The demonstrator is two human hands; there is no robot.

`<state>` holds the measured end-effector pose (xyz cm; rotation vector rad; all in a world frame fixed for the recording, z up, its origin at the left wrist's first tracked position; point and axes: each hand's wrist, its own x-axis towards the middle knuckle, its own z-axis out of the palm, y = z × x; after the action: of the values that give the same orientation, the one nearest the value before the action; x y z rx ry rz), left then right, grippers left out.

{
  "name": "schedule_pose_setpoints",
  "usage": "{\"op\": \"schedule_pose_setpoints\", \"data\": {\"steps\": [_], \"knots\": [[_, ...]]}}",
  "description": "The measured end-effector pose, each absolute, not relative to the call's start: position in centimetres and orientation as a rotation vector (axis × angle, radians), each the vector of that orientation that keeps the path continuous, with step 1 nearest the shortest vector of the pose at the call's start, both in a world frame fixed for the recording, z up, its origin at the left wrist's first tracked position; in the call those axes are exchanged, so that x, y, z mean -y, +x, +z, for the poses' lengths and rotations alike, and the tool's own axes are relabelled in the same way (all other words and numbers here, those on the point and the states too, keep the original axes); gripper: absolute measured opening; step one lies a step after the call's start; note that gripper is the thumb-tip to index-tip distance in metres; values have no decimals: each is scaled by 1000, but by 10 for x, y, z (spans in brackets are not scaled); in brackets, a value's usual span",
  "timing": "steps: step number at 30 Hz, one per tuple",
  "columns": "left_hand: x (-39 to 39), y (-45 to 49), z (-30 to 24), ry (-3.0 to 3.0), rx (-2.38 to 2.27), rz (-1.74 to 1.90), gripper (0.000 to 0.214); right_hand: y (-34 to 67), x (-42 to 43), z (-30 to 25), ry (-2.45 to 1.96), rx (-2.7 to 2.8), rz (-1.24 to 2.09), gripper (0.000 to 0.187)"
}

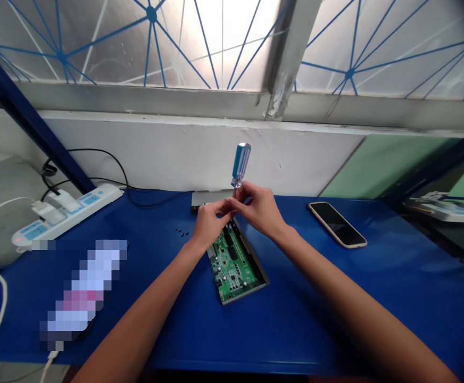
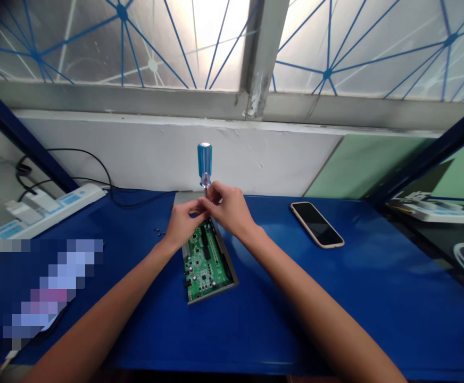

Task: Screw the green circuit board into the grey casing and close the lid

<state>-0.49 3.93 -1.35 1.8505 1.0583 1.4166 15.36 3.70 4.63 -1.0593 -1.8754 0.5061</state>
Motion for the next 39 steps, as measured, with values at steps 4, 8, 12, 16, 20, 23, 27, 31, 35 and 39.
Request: {"op": "schedule_pose_setpoints", "data": {"steps": [4,8,12,16,20,23,27,31,35,39], "knots": [[-40,-8,-14,1889,-1080,1352,33,155,-35,50,-1049,1949,550,14],[-42,-11,-14,1910,-995,1283,33,158,-34,55,-987,1974,712,22],[-42,-11,-15,1897,-933,1276,24,160,-38,56,-994,1929,754,17],[-39,-7,-13,1884,-1025,1360,21,160,-39,53,-1001,1879,707,13],[-37,-2,-11,1826,-1123,1463,17,156,-40,50,-1017,1830,621,18],[-37,0,-11,1782,-1134,1474,15,153,-41,48,-1030,1801,541,24],[-38,-2,-12,1784,-1089,1449,15,151,-43,47,-1027,1797,526,29],[-39,-8,-10,1822,-1083,1379,27,153,-41,50,-1017,1882,564,17],[-40,-10,-10,1857,-1019,1304,27,158,-40,53,-970,1946,701,24],[-41,-9,-12,1891,-957,1274,21,162,-42,53,-938,1896,816,19]]}}
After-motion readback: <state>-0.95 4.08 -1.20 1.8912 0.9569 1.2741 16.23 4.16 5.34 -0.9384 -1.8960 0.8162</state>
